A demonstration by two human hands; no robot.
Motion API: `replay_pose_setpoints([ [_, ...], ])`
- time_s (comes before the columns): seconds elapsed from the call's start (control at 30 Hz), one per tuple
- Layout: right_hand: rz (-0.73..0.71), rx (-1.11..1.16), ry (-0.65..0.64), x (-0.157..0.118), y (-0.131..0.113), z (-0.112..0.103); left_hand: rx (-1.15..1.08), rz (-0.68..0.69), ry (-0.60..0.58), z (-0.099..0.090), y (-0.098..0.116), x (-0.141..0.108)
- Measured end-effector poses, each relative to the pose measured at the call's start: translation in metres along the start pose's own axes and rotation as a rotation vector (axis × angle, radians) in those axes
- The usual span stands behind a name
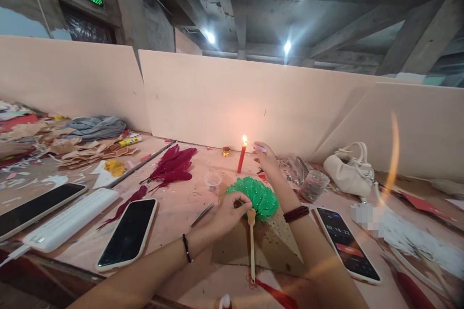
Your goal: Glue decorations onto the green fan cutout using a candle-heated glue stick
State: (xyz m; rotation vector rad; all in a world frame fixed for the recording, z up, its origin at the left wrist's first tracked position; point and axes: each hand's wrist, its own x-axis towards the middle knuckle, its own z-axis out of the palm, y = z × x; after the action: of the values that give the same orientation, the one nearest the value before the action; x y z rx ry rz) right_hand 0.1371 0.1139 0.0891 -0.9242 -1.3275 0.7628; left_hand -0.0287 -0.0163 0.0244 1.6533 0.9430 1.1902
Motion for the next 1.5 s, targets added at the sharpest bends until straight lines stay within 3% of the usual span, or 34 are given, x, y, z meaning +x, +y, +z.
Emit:
replay_pose_setpoints([
  [0.3, 0.011, 0.018, 0.039, 0.0, 0.002, 0.002, 0.015, 0.017, 0.021, 0.0, -0.008, -0.002],
  [0.5, -0.01, 0.061, 0.011, -0.01, -0.023, -0.009, -0.045, -0.001, 0.116, 0.0, -0.007, 0.001],
  [0.63, -0.028, -0.007, -0.128, -0.046, -0.045, -0.028, -0.188, -0.017, 0.107, 0.0, 0.008, 0.0],
  [0.8, -0.04, -0.155, -0.324, -0.116, -0.06, -0.054, -0.326, -0.1, -0.042, -0.002, 0.029, -0.003],
  [0.93, -0.162, -0.377, -0.342, -0.156, -0.064, -0.066, -0.367, -0.139, -0.169, 0.002, 0.034, -0.011],
  [1.03, -0.305, -0.544, -0.316, -0.168, -0.065, -0.069, -0.381, -0.193, -0.206, 0.006, 0.036, -0.015],
  [1.13, -0.368, -0.563, -0.311, -0.172, -0.065, -0.068, -0.34, -0.268, -0.248, 0.002, 0.041, -0.012],
  [1.23, -0.35, -0.468, -0.283, -0.172, -0.063, -0.065, -0.078, -0.18, -0.381, -0.018, 0.053, 0.0],
  [1.3, -0.308, -0.373, -0.251, -0.171, -0.061, -0.065, 0.283, -0.011, -0.443, -0.038, 0.062, 0.009],
  [1.33, -0.287, -0.339, -0.238, -0.171, -0.059, -0.066, 0.527, 0.034, -0.417, -0.048, 0.066, 0.012],
  [1.43, -0.242, -0.332, -0.217, -0.17, -0.056, -0.07, 1.244, -0.066, -0.275, -0.069, 0.066, 0.014],
  [1.5, -0.228, -0.344, -0.207, -0.169, -0.054, -0.073, 1.337, -0.128, -0.266, -0.074, 0.058, 0.013],
])
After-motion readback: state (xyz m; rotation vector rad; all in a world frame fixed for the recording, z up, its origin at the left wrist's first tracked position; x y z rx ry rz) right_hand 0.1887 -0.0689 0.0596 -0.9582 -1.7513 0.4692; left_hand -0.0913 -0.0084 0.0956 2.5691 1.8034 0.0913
